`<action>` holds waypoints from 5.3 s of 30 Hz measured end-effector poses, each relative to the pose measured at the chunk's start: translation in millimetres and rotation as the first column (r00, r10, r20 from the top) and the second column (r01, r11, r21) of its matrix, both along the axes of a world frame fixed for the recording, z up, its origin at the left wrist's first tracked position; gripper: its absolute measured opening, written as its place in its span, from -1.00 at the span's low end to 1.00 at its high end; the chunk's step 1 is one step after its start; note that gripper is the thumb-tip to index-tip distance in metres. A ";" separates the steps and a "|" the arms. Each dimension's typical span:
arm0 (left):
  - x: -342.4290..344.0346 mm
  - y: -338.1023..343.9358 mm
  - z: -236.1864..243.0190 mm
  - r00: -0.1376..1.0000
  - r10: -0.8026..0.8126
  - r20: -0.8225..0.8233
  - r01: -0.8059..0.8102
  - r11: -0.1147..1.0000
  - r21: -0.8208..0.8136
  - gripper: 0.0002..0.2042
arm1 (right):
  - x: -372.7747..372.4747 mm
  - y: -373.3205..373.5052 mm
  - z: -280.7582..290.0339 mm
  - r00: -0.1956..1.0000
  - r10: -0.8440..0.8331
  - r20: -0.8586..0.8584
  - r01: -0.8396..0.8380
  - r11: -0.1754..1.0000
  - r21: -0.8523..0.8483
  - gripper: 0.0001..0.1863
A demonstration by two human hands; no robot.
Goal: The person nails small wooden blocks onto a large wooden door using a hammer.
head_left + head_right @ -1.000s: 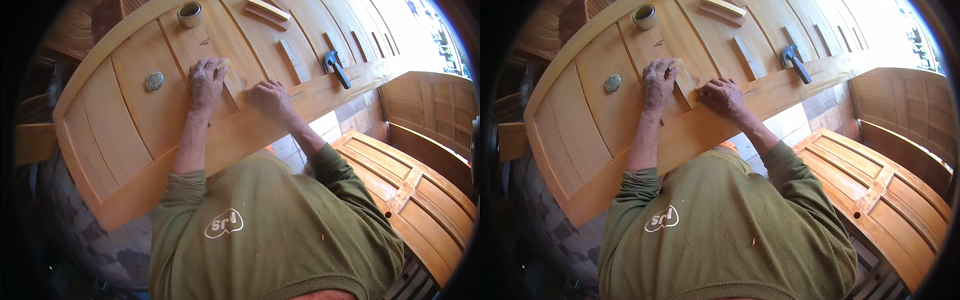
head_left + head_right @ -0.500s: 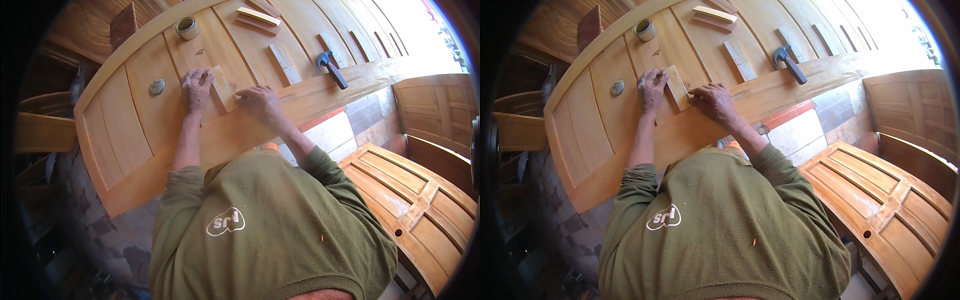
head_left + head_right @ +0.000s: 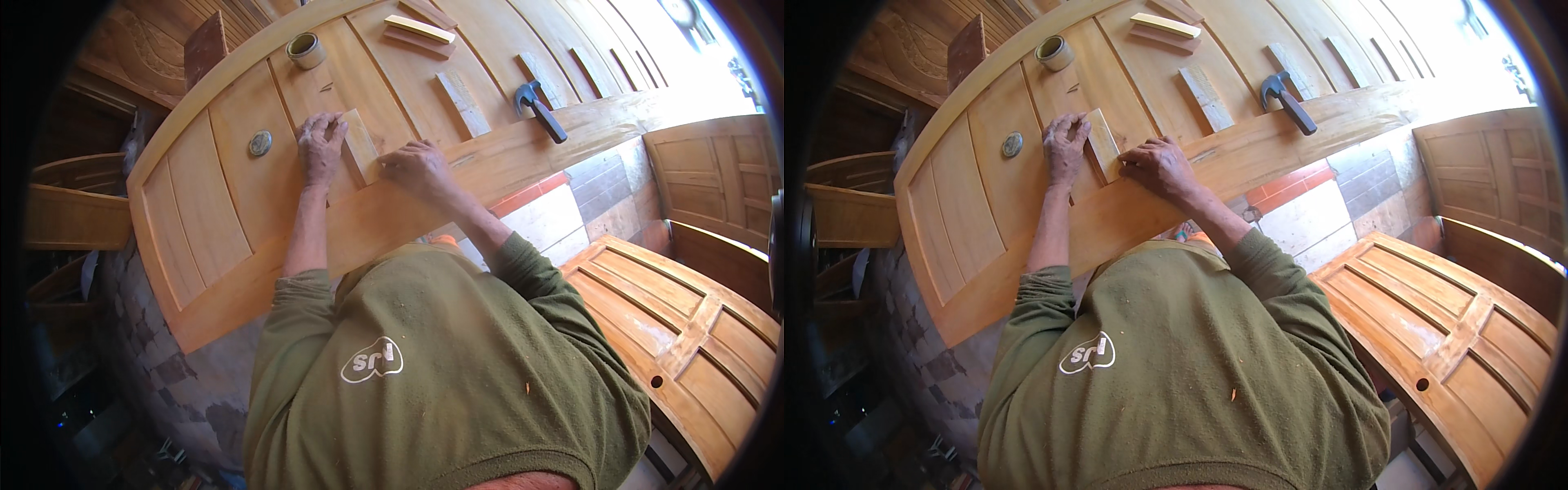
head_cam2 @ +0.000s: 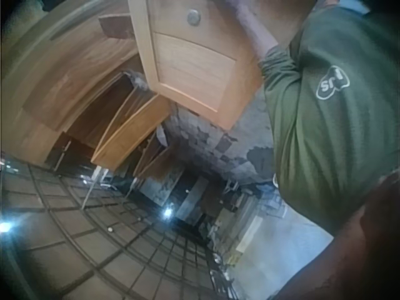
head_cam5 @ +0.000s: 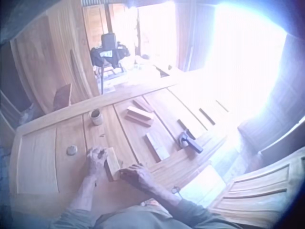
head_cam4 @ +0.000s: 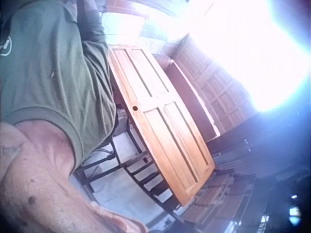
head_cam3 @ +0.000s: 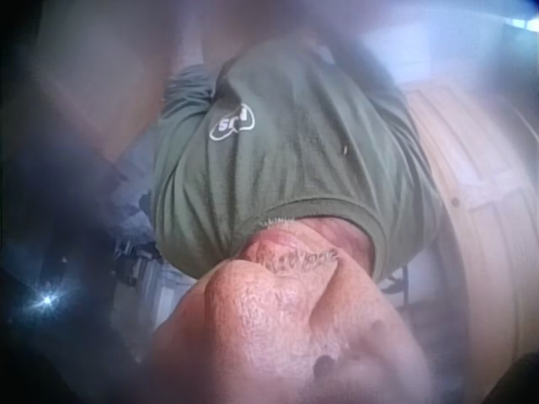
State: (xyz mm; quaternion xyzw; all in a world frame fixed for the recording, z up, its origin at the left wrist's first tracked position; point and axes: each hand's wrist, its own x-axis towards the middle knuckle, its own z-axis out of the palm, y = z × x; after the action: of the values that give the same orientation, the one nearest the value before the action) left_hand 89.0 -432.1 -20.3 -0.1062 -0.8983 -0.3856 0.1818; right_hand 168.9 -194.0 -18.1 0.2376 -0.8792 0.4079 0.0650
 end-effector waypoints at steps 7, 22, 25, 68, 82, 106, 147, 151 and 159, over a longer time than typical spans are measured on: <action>2.0 0.0 -3.7 0.999 -0.012 -0.034 0.007 0.988 -0.152 -0.71 | -3.8 -3.3 7.1 0.997 -0.063 0.033 0.066 0.994 -0.083 -0.75; 2.4 1.5 -2.6 0.996 -0.029 -0.080 0.013 0.980 -0.200 -0.72 | -17.4 -24.0 -6.7 0.992 -0.105 -0.070 0.097 0.990 -0.105 -0.69; 3.5 2.2 -5.5 0.997 -0.013 -0.076 0.000 0.985 -0.171 -0.70 | -14.6 -19.7 6.4 0.990 -0.129 0.060 0.138 0.970 -0.199 -0.67; -107.0 -31.1 21.7 0.994 0.030 -0.101 -0.044 0.990 -0.137 -0.88 | -7.4 -22.4 13.5 0.995 -0.075 0.071 0.078 0.996 -0.040 -0.67; -127.4 -35.4 0.4 0.985 -0.163 -0.056 0.141 0.949 -0.283 -0.87 | -7.1 -20.6 14.3 0.995 -0.093 0.043 0.096 0.993 -0.076 -0.68; -104.3 -36.1 16.1 0.971 -0.232 0.058 0.236 0.967 -0.094 -0.92 | -3.7 -18.6 11.4 0.989 -0.138 0.056 0.140 0.989 -0.042 -0.66; 59.8 13.8 17.4 0.985 -0.124 0.122 0.103 0.981 0.161 -0.90 | -13.6 -14.3 9.8 0.995 -0.034 0.089 0.043 0.995 -0.094 -0.51; 60.2 15.5 18.5 0.987 -0.116 0.107 0.100 0.984 0.148 -0.90 | -14.7 -14.5 9.2 0.994 -0.033 0.105 0.043 0.995 -0.091 -0.51; 60.2 15.6 19.1 0.981 -0.112 0.156 0.083 0.980 0.183 -0.90 | -13.2 -14.6 11.1 0.994 -0.031 0.107 0.038 0.998 -0.059 -0.51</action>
State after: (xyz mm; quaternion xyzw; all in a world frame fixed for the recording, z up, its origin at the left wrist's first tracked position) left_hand 149.2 -416.5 -1.2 -0.1013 -0.8666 -0.4791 0.0960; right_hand 155.7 -208.5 -7.0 0.1982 -0.8727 0.4451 0.0324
